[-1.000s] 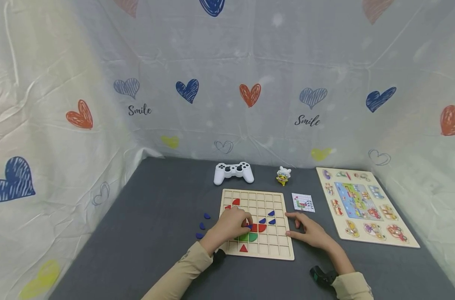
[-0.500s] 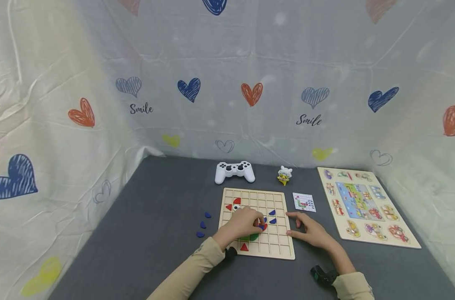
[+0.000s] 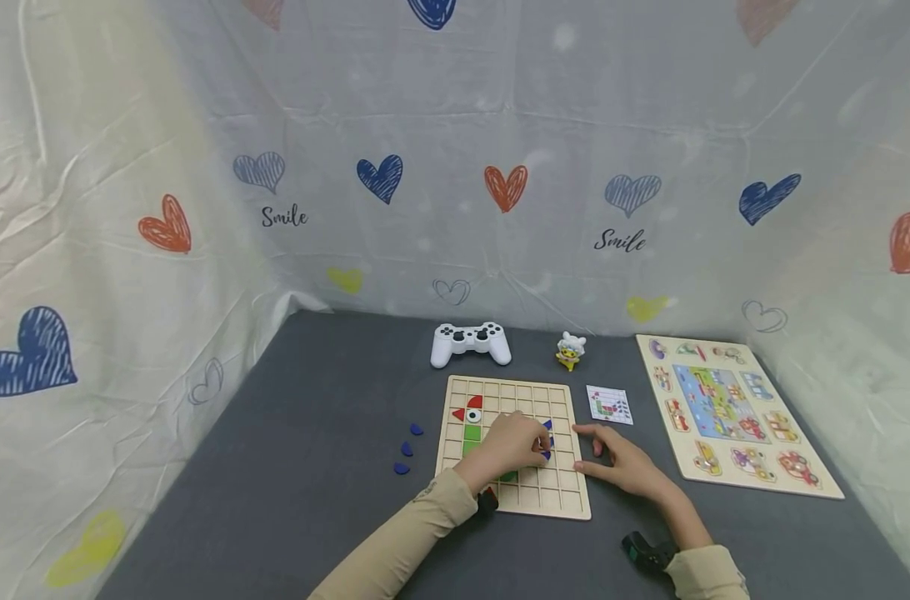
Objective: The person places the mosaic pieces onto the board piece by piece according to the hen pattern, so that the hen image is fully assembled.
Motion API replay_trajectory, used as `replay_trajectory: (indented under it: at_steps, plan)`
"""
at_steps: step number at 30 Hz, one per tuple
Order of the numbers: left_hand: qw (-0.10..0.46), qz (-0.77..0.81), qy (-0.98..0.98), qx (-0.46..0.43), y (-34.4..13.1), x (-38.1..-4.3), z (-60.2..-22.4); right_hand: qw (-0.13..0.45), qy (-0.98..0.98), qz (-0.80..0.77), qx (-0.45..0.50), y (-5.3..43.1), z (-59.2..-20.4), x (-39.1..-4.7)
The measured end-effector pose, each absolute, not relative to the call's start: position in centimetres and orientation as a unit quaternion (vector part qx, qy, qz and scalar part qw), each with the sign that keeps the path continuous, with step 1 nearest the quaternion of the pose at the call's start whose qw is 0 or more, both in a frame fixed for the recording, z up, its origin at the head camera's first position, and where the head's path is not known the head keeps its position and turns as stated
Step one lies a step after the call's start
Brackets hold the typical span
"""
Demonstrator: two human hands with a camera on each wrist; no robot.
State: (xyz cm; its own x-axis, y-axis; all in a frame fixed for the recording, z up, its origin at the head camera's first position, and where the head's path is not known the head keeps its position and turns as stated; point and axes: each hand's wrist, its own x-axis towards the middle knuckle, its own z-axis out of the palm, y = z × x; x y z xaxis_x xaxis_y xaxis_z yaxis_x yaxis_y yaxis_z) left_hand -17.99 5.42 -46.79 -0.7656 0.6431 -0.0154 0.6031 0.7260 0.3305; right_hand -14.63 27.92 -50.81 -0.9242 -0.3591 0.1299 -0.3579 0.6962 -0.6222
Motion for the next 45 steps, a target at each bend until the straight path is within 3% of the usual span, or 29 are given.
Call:
replay_trajectory:
  at_steps: [8,24,37,45]
  plan:
    - [0.038,0.133,0.929,0.342,6.4,-17.9,-47.1,-0.003,0.920,-0.336,-0.201,27.9,-50.6,-14.6]
    - [0.038,0.158,0.929,0.333,6.3,-17.4,-46.8,-0.026,0.916,-0.339,-0.212,27.8,-50.7,-14.6]
    - [0.018,0.198,0.922,0.332,4.2,-17.0,-46.3,-0.027,0.919,-0.332,-0.209,27.8,-50.8,-14.6]
    - [0.015,0.205,0.924,0.321,1.9,-17.0,-46.1,0.007,0.925,-0.334,-0.183,27.9,-50.8,-14.7]
